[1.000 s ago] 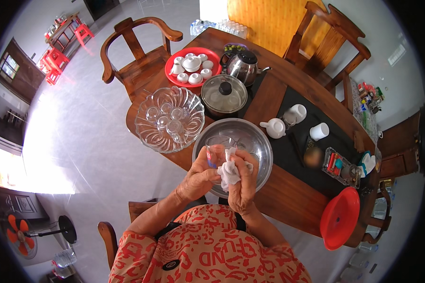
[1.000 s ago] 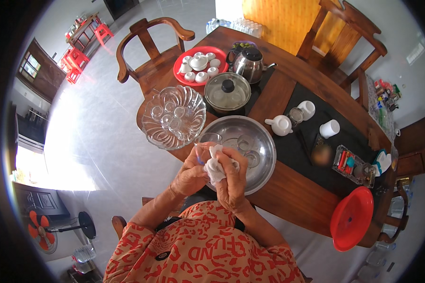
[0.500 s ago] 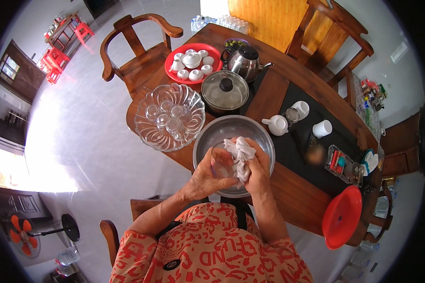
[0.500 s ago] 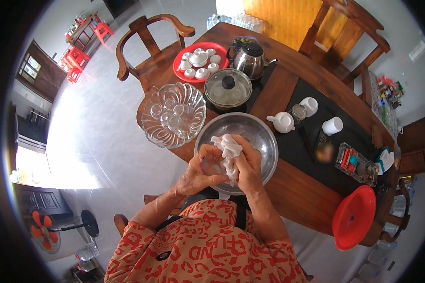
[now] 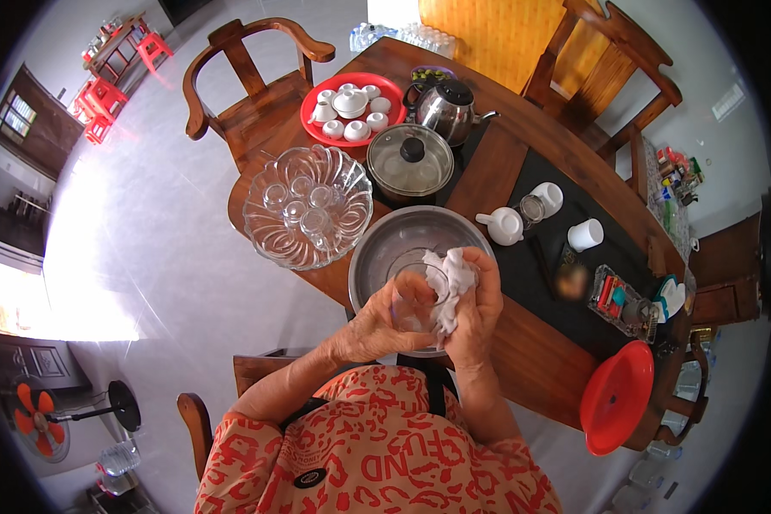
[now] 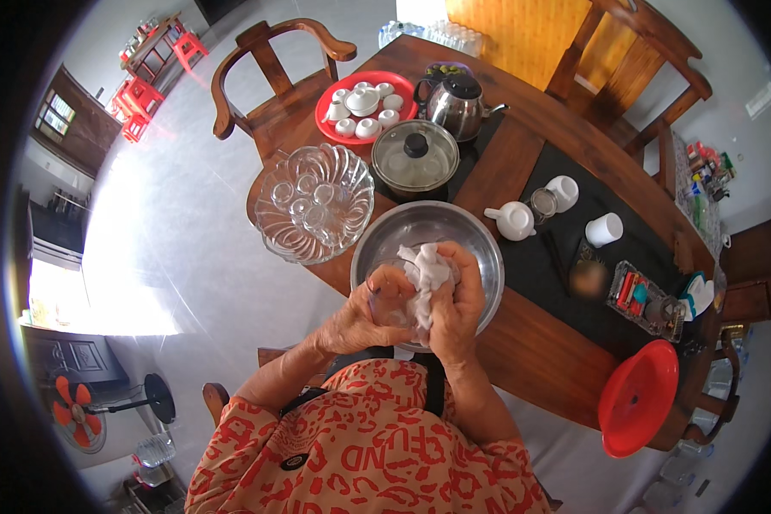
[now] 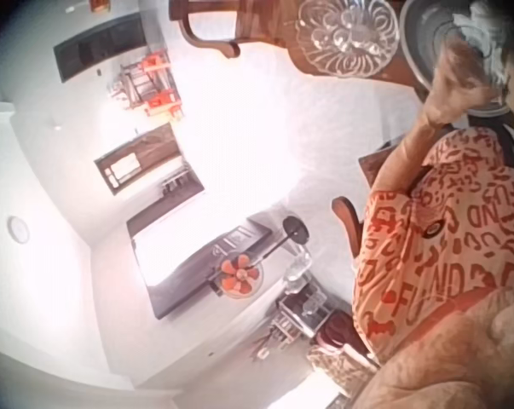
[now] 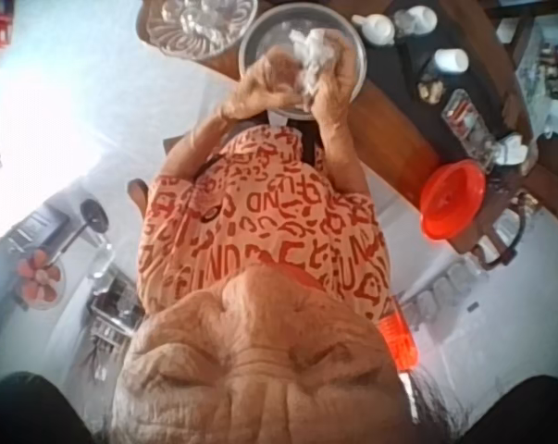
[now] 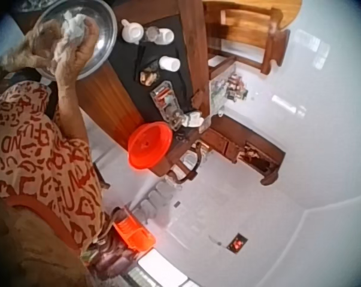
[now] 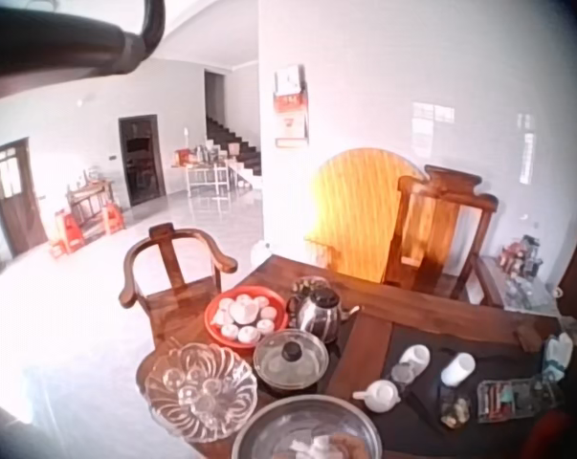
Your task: The person wipes small clear glasses with a white cloth, one at a time, over a metal bowl on a wooden table. After wiping each glass, they place it into a clear glass bowl. The process is repeated for multiple glasses throughout the clip.
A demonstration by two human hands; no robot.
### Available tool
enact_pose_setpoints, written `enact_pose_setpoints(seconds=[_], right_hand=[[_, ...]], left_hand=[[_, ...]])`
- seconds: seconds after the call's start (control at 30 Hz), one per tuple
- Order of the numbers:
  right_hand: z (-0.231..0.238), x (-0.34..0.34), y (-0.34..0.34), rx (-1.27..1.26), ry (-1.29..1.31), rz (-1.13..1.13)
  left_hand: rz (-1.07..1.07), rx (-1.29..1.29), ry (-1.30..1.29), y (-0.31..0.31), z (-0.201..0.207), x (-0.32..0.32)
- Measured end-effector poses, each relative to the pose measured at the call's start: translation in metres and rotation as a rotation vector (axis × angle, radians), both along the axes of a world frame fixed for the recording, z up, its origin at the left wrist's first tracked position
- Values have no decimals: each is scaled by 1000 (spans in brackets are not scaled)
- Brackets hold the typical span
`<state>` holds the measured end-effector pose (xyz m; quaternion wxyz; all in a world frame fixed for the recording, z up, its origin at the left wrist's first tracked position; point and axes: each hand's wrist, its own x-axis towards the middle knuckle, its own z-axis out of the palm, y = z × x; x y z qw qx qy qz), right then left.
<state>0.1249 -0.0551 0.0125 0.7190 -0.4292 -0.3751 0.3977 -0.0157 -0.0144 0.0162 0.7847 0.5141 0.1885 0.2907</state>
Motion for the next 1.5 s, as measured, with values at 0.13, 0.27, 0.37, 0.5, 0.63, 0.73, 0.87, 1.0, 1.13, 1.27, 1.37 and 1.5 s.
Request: enact_pose_setpoints(seconds=[0.13,0.27,0.37,0.5,0.63,0.73,0.87,1.0,1.13,1.27,1.37,1.5], right_hand=[[3,0,6,-67,220,41],[5,-1,2,33,-267,-63],[-3,-3,-5,72,-534,-142],[-4,-1,-12,110,-636,-202],[-5,-2,-13,285,-937,-161],[3,-6,-8,270,-1025,-165],[8,-9,1,251,-1092,-223],[9,-3,2,302,-1048,-175],[1,11,-13,223,-769,22],[-3,9,-21,185,-696,32],[-4,3,-13,122,-687,-92],[3,-2,5,73,-618,-159]], left_hand=[[-2,-74,49,-4,4,1],[38,-131,106,0,4,2],[15,-265,110,3,-6,2],[26,-346,217,-1,13,3],[165,-101,179,-6,-13,8],[197,89,282,-7,-28,4],[265,237,409,-9,-22,9],[301,219,273,-4,-24,6],[121,-68,152,1,0,-4],[15,-471,-4,6,-3,-8],[-29,-628,-67,7,-13,-3],[-22,-764,-192,8,-11,2]])
